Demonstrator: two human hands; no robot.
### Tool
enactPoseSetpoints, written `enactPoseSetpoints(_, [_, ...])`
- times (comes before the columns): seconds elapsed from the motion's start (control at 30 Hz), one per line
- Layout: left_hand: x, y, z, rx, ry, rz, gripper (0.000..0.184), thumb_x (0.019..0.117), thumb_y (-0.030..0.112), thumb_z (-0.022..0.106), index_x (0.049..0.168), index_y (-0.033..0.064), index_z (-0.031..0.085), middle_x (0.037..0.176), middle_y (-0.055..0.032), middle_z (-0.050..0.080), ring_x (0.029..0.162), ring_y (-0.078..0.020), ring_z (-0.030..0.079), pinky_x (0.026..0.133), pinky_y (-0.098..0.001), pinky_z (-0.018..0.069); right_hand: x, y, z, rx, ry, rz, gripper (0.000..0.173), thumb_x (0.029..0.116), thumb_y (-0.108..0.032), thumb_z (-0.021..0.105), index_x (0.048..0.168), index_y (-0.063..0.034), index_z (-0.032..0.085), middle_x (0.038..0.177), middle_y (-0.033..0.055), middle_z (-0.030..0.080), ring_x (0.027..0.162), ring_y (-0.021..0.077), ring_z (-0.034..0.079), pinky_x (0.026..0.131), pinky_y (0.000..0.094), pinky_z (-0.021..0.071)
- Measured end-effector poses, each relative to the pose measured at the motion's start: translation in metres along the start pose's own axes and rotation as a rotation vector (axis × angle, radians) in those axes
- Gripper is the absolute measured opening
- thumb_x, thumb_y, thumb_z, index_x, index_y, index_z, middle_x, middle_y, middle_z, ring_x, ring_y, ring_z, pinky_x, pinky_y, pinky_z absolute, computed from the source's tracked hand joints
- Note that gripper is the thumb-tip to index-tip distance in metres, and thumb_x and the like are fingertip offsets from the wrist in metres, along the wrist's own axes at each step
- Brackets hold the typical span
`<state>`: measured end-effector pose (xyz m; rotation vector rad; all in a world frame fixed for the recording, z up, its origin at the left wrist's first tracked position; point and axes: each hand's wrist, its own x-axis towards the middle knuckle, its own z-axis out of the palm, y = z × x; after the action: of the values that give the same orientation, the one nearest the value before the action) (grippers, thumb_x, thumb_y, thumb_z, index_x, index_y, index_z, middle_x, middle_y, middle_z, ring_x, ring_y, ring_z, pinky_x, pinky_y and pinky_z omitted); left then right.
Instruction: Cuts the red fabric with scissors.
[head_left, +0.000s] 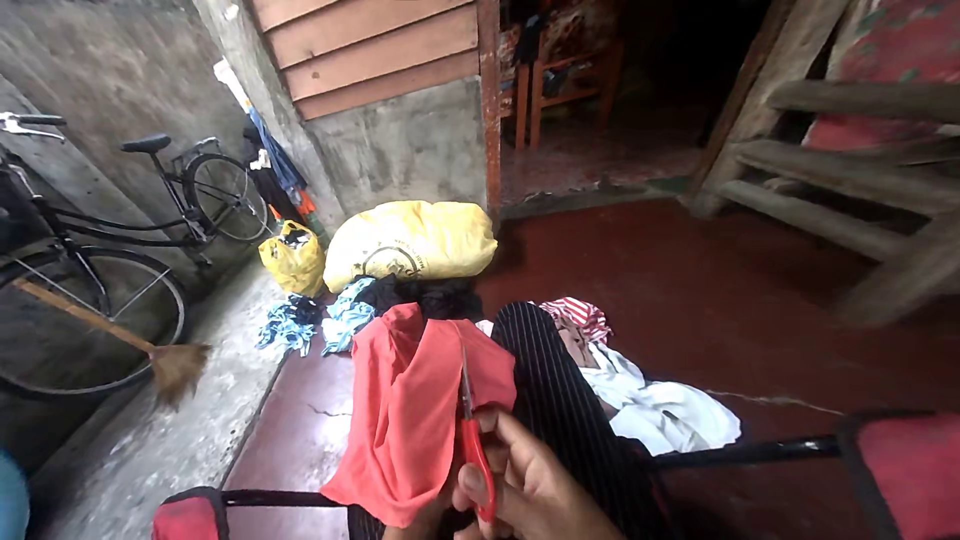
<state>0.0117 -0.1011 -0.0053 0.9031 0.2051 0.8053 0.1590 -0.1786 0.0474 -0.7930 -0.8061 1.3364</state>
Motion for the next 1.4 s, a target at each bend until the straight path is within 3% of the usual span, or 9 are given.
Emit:
enactPoseSetpoints(0.23, [-0.009, -0.008, -0.008, 0.342, 0.290, 0.029, 0.021, 0.0808, -0.013, 0.069, 0.087, 0.0066, 0.072, 0.080, 0.0077, 0.072, 0.079, 0.0024, 0.067, 0.077, -0.0177, 0.0562, 0.003, 0.000, -0.004, -0.003, -0.010, -0.021, 0.032, 0.1008, -0.014, 0.064, 0.126, -0.0063, 0.046, 0.094, 0.0075, 0.068, 0.075, 0.0214, 0.071, 0.067, 0.0433, 0.0647])
enactPoseSetpoints(0.37, [-0.006, -0.008, -0.022, 0.440, 0.172, -0.020, 0.011, 0.0909, -0.004, 0.064, 0.093, 0.0058, 0.070, 0.085, 0.0091, 0.072, 0.083, 0.0053, 0.065, 0.080, -0.0150, 0.0540, 0.004, 0.004, -0.003, -0.018, 0.033, 0.018, 0.032, 0.0978, -0.009, 0.067, 0.124, -0.0059, 0.048, 0.092, 0.0076, 0.069, 0.076, 0.0224, 0.072, 0.066, 0.0429, 0.0652])
enactPoseSetpoints(0.47, [0.000, 0.004, -0.001, 0.545, 0.285, -0.177, 0.009, 0.0964, -0.003, 0.053, 0.097, -0.0055, 0.062, 0.082, 0.0012, 0.063, 0.079, 0.0038, 0.057, 0.079, -0.0135, 0.0475, 0.005, 0.007, -0.001, 0.011, 0.035, 0.034, 0.030, 0.0979, -0.008, 0.066, 0.123, -0.0069, 0.048, 0.090, 0.0069, 0.069, 0.074, 0.0214, 0.072, 0.064, 0.0421, 0.0647])
enactPoseSetpoints(0.53, [0.006, 0.013, 0.025, 0.476, 0.443, -0.165, 0.014, 0.0968, -0.004, 0.050, 0.088, -0.0031, 0.061, 0.072, 0.0015, 0.062, 0.069, 0.0034, 0.056, 0.072, -0.0124, 0.0478, 0.004, 0.008, 0.000, 0.007, 0.027, 0.048, 0.030, 0.0979, -0.007, 0.066, 0.122, -0.0073, 0.048, 0.090, 0.0059, 0.069, 0.074, 0.0208, 0.072, 0.064, 0.0416, 0.0647])
enactPoseSetpoints(0.63, [0.001, 0.003, 0.002, 0.288, 0.217, 0.110, 0.021, 0.0987, -0.001, 0.053, 0.097, 0.0034, 0.073, 0.088, 0.0043, 0.074, 0.087, 0.0015, 0.067, 0.085, -0.0177, 0.0546, 0.002, 0.013, 0.003, -0.053, -0.010, 0.079, 0.034, 0.0971, -0.009, 0.067, 0.125, -0.0058, 0.048, 0.090, 0.0058, 0.069, 0.077, 0.0202, 0.072, 0.067, 0.0404, 0.0642])
enactPoseSetpoints(1.0, [0.035, 0.014, 0.004, 0.077, 0.434, -0.209, 0.039, 0.1102, 0.013, 0.027, 0.092, 0.0100, 0.061, 0.074, 0.0047, 0.068, 0.070, -0.0008, 0.065, 0.069, -0.0196, 0.0569, 0.004, 0.021, 0.001, -0.221, -0.083, 0.150, 0.042, 0.0944, -0.015, 0.072, 0.127, -0.0033, 0.049, 0.093, 0.0080, 0.070, 0.079, 0.0209, 0.072, 0.066, 0.0395, 0.0641])
enactPoseSetpoints(1.13, [0.070, 0.025, 0.016, 0.028, 0.573, -0.063, 0.035, 0.1108, 0.018, 0.030, 0.100, 0.0069, 0.062, 0.081, -0.0008, 0.069, 0.076, -0.0074, 0.069, 0.068, -0.0258, 0.0596, 0.003, 0.010, -0.018, -0.579, -0.330, 0.227, 0.057, 0.0983, -0.023, 0.067, 0.148, -0.0076, 0.043, 0.105, 0.0134, 0.068, 0.079, 0.0226, 0.069, 0.067, 0.0421, 0.0608])
enactPoseSetpoints(1.23, [0.080, 0.025, -0.005, -0.158, 0.439, 0.020, 0.042, 0.1117, 0.025, 0.024, 0.105, 0.0083, 0.062, 0.092, -0.0043, 0.072, 0.087, -0.0122, 0.070, 0.075, -0.0307, 0.0605, -0.002, -0.004, -0.022, -0.779, -0.307, 0.100, 0.058, 0.0945, -0.021, 0.073, 0.145, -0.0051, 0.050, 0.120, 0.0167, 0.063, 0.088, 0.0233, 0.069, 0.074, 0.0405, 0.0602])
enactPoseSetpoints(1.4, [0.071, 0.010, -0.006, -0.226, 0.440, 0.016, 0.038, 0.1090, 0.016, 0.028, 0.097, 0.0111, 0.063, 0.086, -0.0022, 0.072, 0.079, -0.0106, 0.070, 0.070, -0.0283, 0.0605, 0.023, -0.004, -0.007, -1.020, 0.213, -0.507, 0.048, 0.0913, -0.017, 0.073, 0.138, -0.0136, 0.062, 0.120, 0.0088, 0.064, 0.095, 0.0119, 0.069, 0.077, 0.0285, 0.0629])
